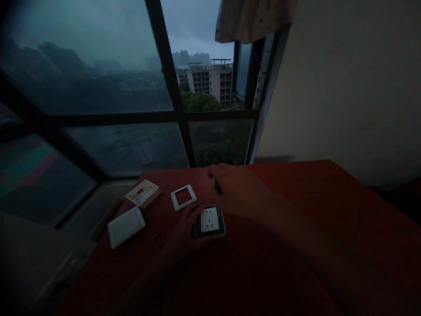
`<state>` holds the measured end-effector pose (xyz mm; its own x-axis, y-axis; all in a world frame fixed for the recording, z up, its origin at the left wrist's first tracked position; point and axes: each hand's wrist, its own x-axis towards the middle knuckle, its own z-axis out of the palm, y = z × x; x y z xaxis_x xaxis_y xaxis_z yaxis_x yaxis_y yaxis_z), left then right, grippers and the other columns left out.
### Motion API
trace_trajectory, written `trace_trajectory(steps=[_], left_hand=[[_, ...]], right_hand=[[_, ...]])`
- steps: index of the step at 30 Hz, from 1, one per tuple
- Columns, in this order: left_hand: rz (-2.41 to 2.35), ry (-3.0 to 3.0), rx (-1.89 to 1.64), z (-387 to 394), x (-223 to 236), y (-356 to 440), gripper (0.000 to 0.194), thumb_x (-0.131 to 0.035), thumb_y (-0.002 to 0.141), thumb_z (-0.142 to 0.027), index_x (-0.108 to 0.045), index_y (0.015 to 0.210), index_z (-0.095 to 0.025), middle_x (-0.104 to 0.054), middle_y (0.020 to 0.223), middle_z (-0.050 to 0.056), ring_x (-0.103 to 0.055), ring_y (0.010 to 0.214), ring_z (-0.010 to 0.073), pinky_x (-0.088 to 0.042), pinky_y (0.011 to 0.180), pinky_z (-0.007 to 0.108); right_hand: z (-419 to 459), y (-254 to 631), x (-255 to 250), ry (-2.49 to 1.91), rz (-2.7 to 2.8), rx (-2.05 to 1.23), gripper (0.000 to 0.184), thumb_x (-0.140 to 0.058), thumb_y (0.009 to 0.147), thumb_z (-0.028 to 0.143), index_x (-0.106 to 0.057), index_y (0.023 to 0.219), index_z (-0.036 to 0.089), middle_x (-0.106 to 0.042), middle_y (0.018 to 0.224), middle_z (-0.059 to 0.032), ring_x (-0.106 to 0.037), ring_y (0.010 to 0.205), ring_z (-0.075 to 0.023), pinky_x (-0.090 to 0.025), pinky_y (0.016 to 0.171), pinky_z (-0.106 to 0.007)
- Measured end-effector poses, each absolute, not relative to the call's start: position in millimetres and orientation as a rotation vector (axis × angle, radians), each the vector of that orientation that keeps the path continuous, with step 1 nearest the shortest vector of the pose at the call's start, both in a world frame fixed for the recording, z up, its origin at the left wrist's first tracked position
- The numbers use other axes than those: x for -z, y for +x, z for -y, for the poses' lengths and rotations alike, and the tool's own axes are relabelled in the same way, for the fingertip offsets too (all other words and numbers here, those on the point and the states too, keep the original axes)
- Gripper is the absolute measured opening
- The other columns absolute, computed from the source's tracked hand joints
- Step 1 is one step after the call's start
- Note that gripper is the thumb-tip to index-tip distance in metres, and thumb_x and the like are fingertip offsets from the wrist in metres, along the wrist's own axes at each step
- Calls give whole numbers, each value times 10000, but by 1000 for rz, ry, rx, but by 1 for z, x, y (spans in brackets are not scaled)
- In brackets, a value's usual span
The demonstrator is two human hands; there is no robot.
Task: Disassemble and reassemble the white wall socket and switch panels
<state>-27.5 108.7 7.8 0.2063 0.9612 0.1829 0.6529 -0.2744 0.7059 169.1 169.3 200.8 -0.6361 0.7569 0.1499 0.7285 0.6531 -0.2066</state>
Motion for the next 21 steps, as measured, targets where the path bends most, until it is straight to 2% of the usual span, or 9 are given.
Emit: trace_trajectory(steps=[3,7,9,12,16,21], left_hand=[[-1489,2003,-845,-109,-7,-28,823,-799,661,-335,-392,1366,-219,-366,1405,129,-388,1299,325,-390,1059,466],[-1489,2018,-853,-108,-5,-29,805,-789,686,-358,-391,1374,-228,-343,1428,126,-365,1321,323,-365,1078,470],[-1494,2039,-834,-108,-7,-30,804,-791,687,-374,-400,1374,-228,-325,1444,129,-355,1327,328,-362,1079,475],[-1524,2097,-824,-108,-16,-28,782,-790,696,-353,-414,1370,-228,-328,1447,124,-349,1325,326,-353,1081,480],[-1540,2200,-802,-113,-36,-22,481,-678,795,-239,-530,1253,-244,-489,1303,75,-469,1206,263,-408,1026,426],[-1533,2320,-571,-126,-63,-5,177,-582,856,-221,-640,1023,-228,-615,1075,47,-580,1013,217,-472,891,339]], right_hand=[[-167,171,-202,-1160,2655,-203,387,-554,792,208,-554,1178,196,-640,1116,-83,-621,925,-217,-448,737,-301],[-170,171,-200,-1274,2647,-135,275,-523,874,363,-601,1079,197,-671,1028,-91,-639,872,-234,-451,712,-327],[-173,170,-198,-1263,2642,-145,223,-514,887,344,-619,1014,194,-688,975,-85,-643,860,-228,-449,708,-320],[-175,172,-197,-1176,2614,-197,210,-534,847,246,-621,1031,196,-694,1000,-72,-644,870,-208,-447,719,-295],[-172,177,-200,-1056,2569,-293,289,-571,766,178,-619,1050,203,-693,1004,-40,-634,849,-179,-443,688,-260],[-173,196,-203,-1123,2417,-343,189,-565,775,206,-624,955,205,-693,926,-20,-628,790,-168,-441,668,-264]])
